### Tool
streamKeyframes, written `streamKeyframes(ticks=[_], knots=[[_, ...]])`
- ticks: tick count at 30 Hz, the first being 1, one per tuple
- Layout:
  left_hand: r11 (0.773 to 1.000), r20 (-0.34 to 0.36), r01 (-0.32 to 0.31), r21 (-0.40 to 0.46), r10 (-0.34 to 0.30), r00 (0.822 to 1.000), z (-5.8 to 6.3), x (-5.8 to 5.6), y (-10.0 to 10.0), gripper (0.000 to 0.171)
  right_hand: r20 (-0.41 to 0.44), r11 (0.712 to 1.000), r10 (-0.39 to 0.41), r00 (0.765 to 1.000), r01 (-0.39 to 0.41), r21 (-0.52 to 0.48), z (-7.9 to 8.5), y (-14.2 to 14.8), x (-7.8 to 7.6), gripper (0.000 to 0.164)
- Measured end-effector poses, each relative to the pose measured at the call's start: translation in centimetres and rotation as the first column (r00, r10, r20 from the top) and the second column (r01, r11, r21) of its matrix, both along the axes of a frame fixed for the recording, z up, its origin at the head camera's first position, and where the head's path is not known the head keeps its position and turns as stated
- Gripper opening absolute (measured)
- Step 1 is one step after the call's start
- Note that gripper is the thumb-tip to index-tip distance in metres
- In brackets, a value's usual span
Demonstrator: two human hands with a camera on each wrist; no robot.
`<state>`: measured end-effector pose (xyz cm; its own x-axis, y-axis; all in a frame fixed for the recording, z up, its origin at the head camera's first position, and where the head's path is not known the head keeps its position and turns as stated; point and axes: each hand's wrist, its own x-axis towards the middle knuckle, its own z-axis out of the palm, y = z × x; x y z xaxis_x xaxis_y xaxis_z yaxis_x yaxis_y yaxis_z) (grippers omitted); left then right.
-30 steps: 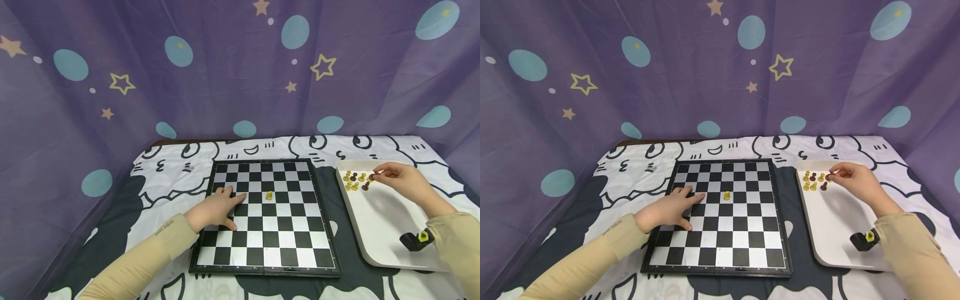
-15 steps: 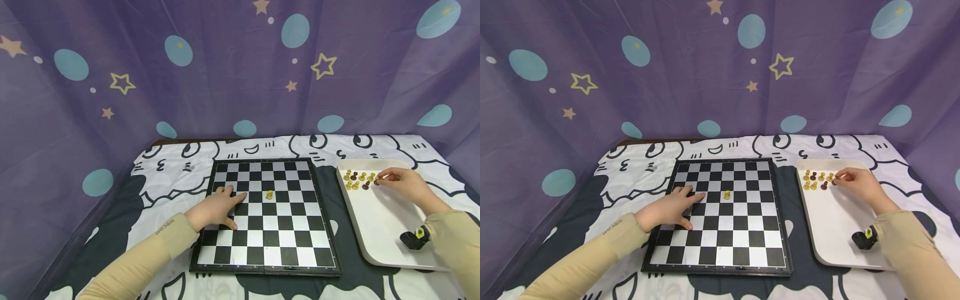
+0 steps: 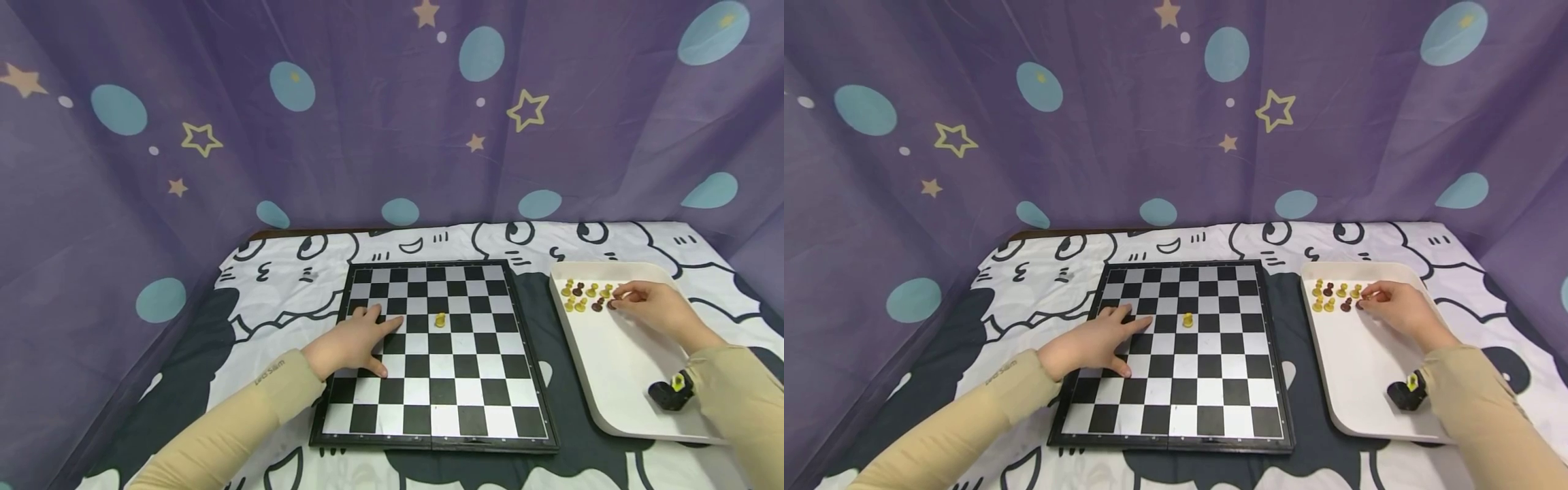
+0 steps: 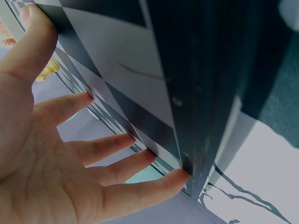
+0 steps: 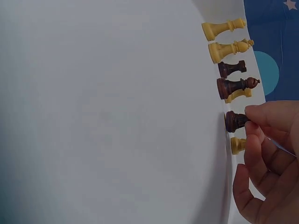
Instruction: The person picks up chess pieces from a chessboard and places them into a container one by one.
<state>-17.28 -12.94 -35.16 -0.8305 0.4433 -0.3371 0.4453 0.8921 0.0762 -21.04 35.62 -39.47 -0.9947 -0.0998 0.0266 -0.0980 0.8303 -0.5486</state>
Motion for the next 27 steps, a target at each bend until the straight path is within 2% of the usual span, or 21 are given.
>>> streamKeyframes(ticks=[14,21,27], knots=[[1.0,-0.005,0.003,0.002,-0.003,1.0,0.0,0.0,0.0,0.093,-0.012,1.0,0.003,1.0,-0.003,0.006,-0.2,-0.1,0.0,0.031],[1.0,-0.004,0.001,0.002,-0.001,1.0,-0.1,0.1,0.0,0.093,0.016,1.0,0.005,1.0,-0.005,0.011,0.2,0.3,0.0,0.036],[1.0,-0.008,0.001,-0.006,-0.001,1.0,-0.2,0.0,-0.1,0.093,-0.029,1.0,0.003,1.0,-0.003,0.016,0.9,0.4,0.2,0.033]])
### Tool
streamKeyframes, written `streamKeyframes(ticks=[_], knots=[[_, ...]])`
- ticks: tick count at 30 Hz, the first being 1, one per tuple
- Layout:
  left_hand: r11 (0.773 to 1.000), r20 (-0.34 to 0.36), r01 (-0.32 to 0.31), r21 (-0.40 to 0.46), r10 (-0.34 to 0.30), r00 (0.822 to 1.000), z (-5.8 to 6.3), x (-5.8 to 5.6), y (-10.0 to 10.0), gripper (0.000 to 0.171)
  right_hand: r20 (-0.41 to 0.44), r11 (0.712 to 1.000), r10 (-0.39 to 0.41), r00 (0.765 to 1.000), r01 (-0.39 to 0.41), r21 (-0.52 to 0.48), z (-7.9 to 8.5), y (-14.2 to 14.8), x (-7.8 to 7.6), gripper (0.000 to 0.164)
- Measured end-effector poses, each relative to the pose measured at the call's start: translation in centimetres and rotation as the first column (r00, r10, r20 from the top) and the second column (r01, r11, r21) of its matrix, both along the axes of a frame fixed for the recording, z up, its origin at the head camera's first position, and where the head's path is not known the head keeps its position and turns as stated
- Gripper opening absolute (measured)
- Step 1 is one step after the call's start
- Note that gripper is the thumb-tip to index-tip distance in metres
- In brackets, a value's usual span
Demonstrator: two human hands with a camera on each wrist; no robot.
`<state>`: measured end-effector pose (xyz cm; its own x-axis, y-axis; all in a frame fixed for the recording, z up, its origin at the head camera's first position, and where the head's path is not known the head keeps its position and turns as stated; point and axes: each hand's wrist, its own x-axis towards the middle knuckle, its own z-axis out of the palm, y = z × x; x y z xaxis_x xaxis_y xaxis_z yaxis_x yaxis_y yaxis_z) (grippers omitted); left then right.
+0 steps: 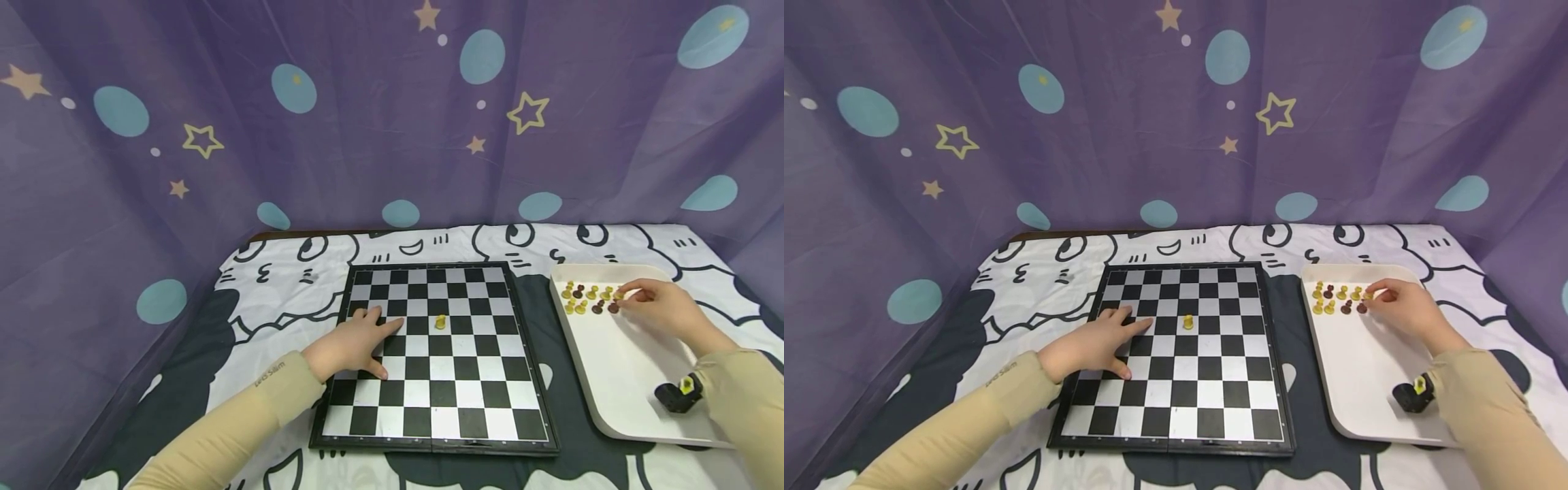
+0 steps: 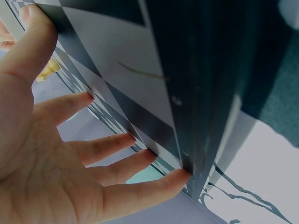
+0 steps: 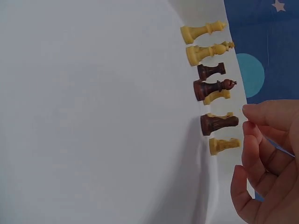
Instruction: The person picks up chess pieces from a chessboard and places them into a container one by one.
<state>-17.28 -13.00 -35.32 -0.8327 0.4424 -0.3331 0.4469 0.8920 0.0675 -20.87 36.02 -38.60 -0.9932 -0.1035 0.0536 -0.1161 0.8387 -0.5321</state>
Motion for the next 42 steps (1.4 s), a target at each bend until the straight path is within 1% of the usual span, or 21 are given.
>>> streamKeyframes(ticks=[5,11,16,22,27,31,37,42], knots=[[1.0,-0.004,0.001,-0.003,-0.001,1.0,0.0,0.0,0.0,0.093,-0.063,1.0,0.012,0.998,-0.012,-0.014,0.5,-0.4,0.1,0.028],[1.0,-0.003,0.002,0.001,-0.002,1.0,0.0,0.0,-0.1,0.093,-0.051,1.0,0.013,0.999,-0.014,-0.021,1.2,-1.1,0.1,0.031],[1.0,-0.002,0.005,0.002,-0.005,1.0,-0.1,0.0,-0.1,0.093,-0.073,0.998,0.045,0.996,-0.047,-0.03,1.8,-1.9,0.3,0.027],[1.0,0.0,0.005,0.001,-0.005,1.0,-0.1,0.1,0.0,0.093,-0.08,0.992,0.091,0.993,-0.098,-0.082,2.4,-3.1,0.7,0.026],[1.0,-0.004,0.004,-0.005,-0.004,1.0,-0.1,0.0,0.0,0.094,-0.121,0.988,0.117,0.986,-0.128,-0.086,2.9,-4.2,0.9,0.023],[1.0,-0.008,0.007,-0.006,-0.007,1.0,0.0,0.0,0.0,0.094,-0.136,0.981,0.142,0.981,-0.157,-0.111,3.2,-5.3,1.1,0.021],[1.0,-0.01,0.009,-0.01,-0.009,1.0,0.1,-0.1,0.0,0.095,-0.14,0.969,0.186,0.972,-0.205,-0.136,3.6,-7.2,1.1,0.018],[1.0,-0.009,0.012,-0.006,-0.012,1.0,0.1,0.0,0.0,0.094,-0.132,0.964,0.205,0.97,-0.224,-0.142,4.2,-8.7,1.0,0.019]])
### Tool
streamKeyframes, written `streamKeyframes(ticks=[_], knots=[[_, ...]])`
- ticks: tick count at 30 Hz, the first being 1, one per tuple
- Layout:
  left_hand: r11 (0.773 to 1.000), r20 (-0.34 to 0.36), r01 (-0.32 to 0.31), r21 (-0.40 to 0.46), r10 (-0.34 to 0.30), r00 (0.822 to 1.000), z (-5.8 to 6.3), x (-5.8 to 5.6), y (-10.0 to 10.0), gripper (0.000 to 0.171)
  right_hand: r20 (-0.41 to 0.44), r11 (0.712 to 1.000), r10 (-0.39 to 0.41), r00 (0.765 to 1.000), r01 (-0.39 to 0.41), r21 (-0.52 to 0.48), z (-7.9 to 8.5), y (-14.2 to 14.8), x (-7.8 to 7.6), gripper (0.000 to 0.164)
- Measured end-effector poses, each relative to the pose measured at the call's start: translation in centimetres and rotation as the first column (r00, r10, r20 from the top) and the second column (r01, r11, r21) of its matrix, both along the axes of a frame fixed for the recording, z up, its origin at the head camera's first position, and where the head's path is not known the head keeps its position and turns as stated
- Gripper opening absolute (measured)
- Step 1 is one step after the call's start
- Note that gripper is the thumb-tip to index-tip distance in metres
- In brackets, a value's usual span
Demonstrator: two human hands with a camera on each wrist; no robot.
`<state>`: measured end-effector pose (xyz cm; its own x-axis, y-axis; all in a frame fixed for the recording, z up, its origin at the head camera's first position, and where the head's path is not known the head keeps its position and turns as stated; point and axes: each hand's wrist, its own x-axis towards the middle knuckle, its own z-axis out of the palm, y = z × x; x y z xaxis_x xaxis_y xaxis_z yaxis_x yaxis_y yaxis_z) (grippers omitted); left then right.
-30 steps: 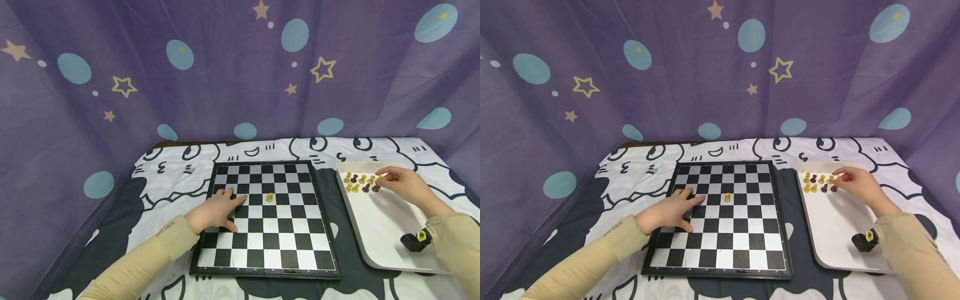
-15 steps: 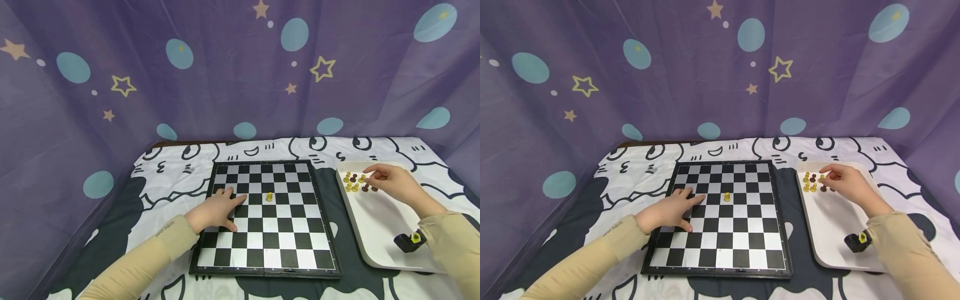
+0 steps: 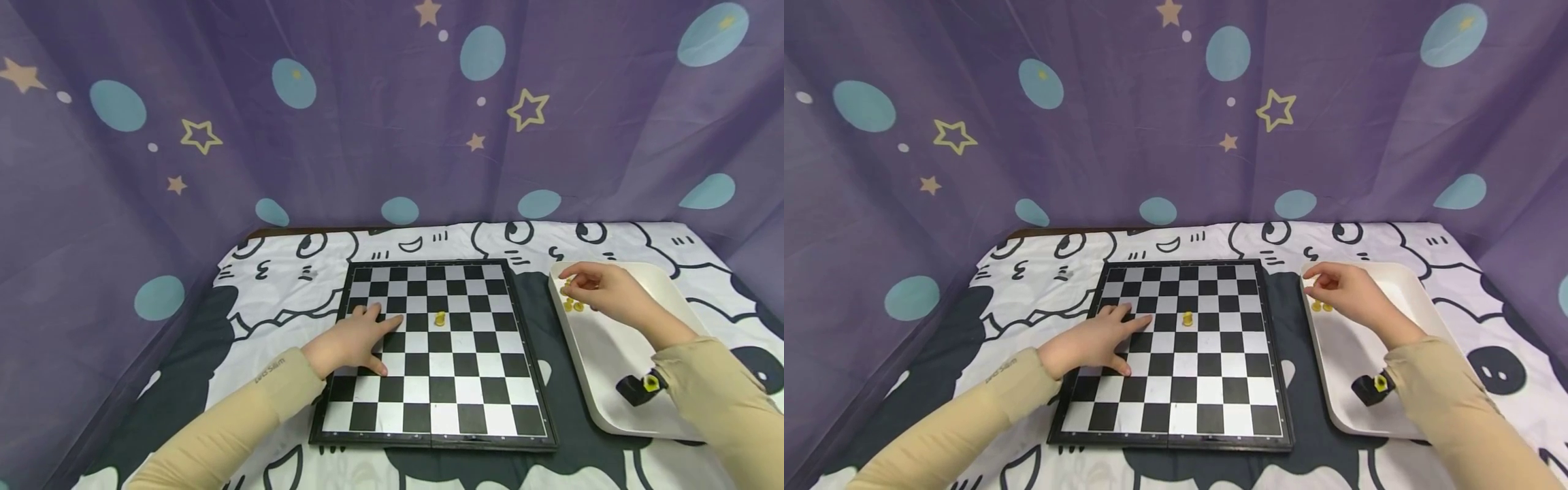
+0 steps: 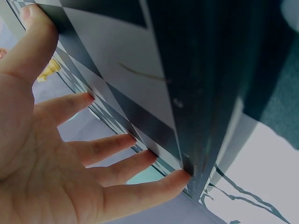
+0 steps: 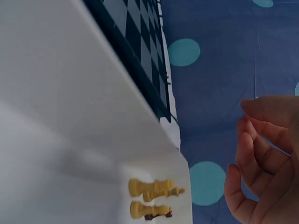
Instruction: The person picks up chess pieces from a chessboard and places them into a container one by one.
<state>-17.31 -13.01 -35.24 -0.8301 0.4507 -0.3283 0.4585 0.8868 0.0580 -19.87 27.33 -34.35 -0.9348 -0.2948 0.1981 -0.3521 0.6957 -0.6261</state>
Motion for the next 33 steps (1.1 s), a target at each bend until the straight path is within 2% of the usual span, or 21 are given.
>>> streamKeyframes(ticks=[5,12,19,26,33], knots=[[1.0,0.003,-0.002,-0.005,0.002,1.0,0.0,-0.2,0.0,0.095,-0.001,0.999,0.011,1.0,-0.01,0.032,0.7,-1.4,-0.2,0.02],[1.0,0.002,-0.002,-0.005,0.002,1.0,0.0,-0.4,-0.1,0.094,0.059,1.0,0.006,0.998,-0.008,0.028,1.4,-3.6,-0.8,0.023],[1.0,-0.005,0.005,-0.006,-0.005,1.0,-0.1,-0.3,-0.2,0.095,0.04,0.997,0.073,0.997,-0.073,0.012,1.6,-6.2,-1.3,0.023],[1.0,-0.006,0.002,-0.003,-0.002,1.0,0.0,-0.1,-0.1,0.095,0.078,0.99,0.139,0.987,-0.137,-0.03,1.0,-8.7,-1.4,0.023],[1.0,0.006,-0.008,0.007,0.008,1.0,0.1,0.1,0.0,0.094,0.102,0.977,0.212,0.972,-0.21,-0.024,0.5,-11.0,-1.4,0.026]])
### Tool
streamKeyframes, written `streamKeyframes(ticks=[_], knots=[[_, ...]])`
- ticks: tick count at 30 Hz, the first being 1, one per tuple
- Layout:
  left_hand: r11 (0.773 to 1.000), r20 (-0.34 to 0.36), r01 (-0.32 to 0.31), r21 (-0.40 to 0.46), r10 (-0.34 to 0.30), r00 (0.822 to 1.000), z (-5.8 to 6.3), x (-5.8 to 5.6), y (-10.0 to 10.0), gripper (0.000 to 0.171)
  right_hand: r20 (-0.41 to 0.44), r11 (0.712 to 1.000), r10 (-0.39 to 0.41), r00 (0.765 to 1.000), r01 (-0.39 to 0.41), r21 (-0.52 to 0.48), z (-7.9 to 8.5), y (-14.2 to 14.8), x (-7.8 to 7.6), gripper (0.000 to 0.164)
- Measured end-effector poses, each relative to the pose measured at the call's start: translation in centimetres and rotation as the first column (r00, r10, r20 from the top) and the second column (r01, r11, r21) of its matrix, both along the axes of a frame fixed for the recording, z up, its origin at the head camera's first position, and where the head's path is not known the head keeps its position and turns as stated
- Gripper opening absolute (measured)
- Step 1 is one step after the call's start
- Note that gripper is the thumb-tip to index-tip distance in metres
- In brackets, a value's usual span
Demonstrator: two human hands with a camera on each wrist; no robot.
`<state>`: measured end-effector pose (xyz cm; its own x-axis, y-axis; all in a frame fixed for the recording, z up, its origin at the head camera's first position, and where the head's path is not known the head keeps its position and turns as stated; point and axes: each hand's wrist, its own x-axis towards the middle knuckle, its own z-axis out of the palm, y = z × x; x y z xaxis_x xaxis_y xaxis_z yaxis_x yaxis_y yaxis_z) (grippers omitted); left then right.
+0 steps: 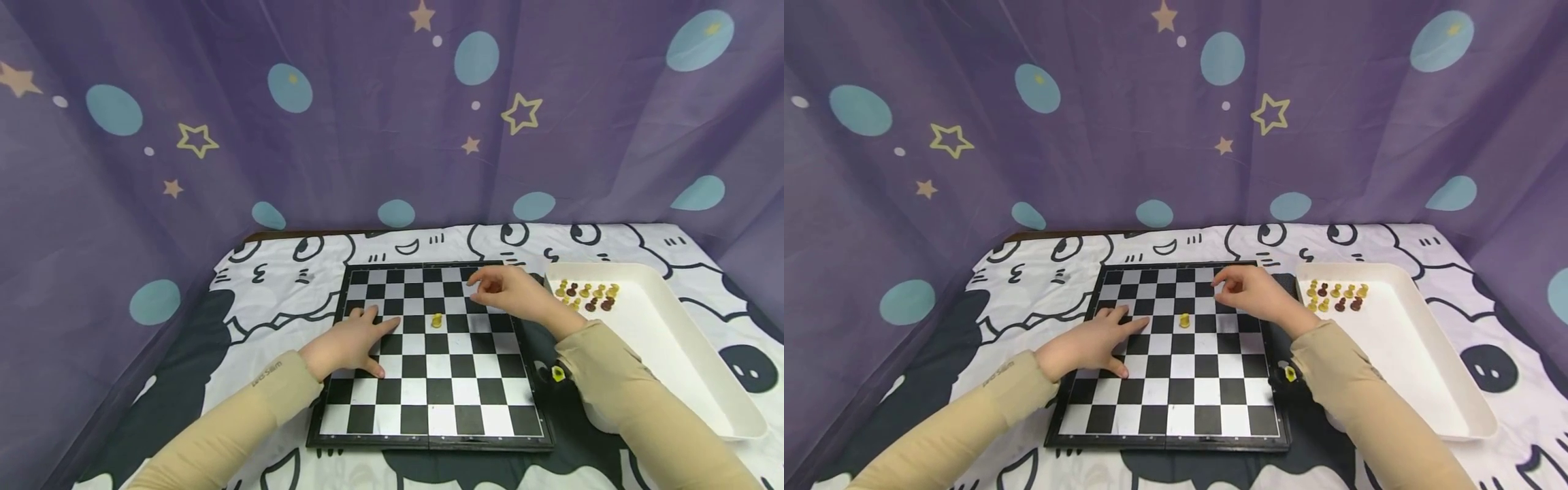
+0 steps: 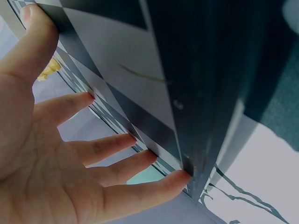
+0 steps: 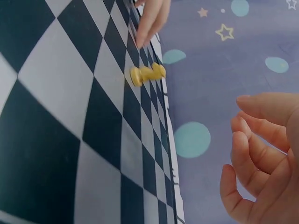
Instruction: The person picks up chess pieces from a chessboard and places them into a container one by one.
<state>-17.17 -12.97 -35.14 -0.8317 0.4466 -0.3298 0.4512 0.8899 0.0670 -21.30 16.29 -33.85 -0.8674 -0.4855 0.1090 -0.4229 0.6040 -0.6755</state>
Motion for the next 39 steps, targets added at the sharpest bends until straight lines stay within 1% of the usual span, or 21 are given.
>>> streamKeyframes(ticks=[9,13,18,26,34,39], knots=[[1.0,0.001,-0.007,-0.01,0.007,1.0,-0.3,0.0,0.0,0.094,0.042,0.999,0.035,0.999,-0.033,-0.03,-1.0,-2.1,-0.3,0.026],[1.0,0.001,-0.003,-0.008,0.003,1.0,-0.4,-0.1,-0.1,0.095,0.08,0.997,0.049,0.996,-0.044,-0.061,-1.5,-2.6,-0.3,0.026],[1.0,-0.004,0.004,-0.005,-0.004,1.0,-0.5,-0.1,-0.1,0.095,0.12,0.997,0.05,0.992,-0.043,-0.06,-2.4,-2.9,-0.3,0.026],[1.0,-0.01,0.002,0.001,-0.002,1.0,-0.2,-0.1,0.0,0.094,0.089,0.997,0.073,0.993,-0.07,-0.034,-2.9,-3.5,-0.4,0.026],[1.0,-0.014,0.004,0.0,-0.004,1.0,-0.3,-0.3,0.0,0.094,0.093,0.993,0.115,0.989,-0.114,-0.021,-3.5,-4.3,-0.3,0.022],[1.0,-0.017,0.006,-0.002,-0.006,1.0,-0.4,-0.3,0.0,0.094,0.109,0.988,0.149,0.983,-0.146,-0.042,-3.7,-4.8,-0.3,0.019]])
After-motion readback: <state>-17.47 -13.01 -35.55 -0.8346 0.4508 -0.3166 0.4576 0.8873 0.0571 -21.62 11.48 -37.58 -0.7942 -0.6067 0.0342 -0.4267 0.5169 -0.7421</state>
